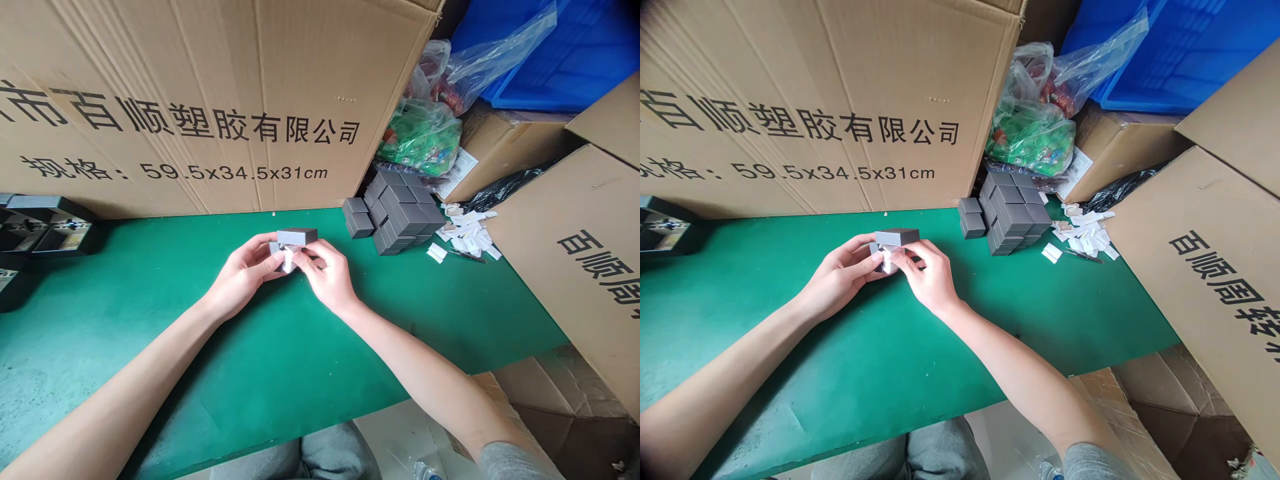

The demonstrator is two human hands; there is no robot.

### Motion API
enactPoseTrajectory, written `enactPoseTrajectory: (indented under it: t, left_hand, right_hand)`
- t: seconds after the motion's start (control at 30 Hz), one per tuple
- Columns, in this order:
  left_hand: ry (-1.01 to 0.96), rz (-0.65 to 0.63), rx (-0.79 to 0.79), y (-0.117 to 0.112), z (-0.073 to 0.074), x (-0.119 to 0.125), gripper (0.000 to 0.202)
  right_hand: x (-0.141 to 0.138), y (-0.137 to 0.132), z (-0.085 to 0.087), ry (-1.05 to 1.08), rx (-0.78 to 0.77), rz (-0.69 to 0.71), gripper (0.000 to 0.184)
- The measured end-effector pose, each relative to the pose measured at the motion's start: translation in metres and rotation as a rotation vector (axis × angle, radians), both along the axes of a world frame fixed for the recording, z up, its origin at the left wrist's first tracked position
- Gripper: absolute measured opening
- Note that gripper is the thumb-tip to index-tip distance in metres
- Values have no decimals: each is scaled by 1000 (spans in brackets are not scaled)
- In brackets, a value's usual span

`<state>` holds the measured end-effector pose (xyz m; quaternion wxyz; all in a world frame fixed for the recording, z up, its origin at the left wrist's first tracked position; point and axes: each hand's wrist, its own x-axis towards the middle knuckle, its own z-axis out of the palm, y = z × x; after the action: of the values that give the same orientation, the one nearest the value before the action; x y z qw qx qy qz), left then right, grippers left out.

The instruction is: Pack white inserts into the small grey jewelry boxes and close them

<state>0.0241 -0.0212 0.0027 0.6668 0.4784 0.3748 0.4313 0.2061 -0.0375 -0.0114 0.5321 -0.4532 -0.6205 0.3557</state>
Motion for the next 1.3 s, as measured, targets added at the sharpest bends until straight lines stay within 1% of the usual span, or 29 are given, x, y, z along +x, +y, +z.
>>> enactPoseTrajectory:
  t: [0.13, 0.27, 0.4, 0.6, 0.87, 0.97, 1.07, 1.17, 1.3]
  left_hand:
    - [-1, 10, -9, 1, -1, 0, 41]
    - [-19, 27, -33, 0, 0, 0, 36]
    - [27, 37, -18, 0, 0, 1, 36]
    - [31, -2, -11, 0, 0, 1, 33]
    - [16, 4, -10, 0, 4, 2, 25]
    - [25, 20, -20, 0, 5, 2, 25]
    - [18, 31, -33, 1, 5, 1, 25]
    - [0, 24, -47, 2, 4, 1, 24]
    - [13, 19, -38, 2, 3, 1, 27]
  right_hand:
    - [2, 1, -1, -22, 18, 0, 32]
    - [3, 1, 0, -65, 62, -14, 29]
    - [2, 0, 0, -115, 102, -5, 25]
    - [2, -1, 0, -116, 66, -2, 29]
    - [1, -1, 0, -99, 69, 4, 25]
    - [1, 1, 0, -39, 29, 23, 24]
    - [1, 4, -1, 82, -64, 54, 22]
    - [1, 6, -3, 196, -164, 64, 28]
    - [0, 8, -4, 262, -240, 39, 35]
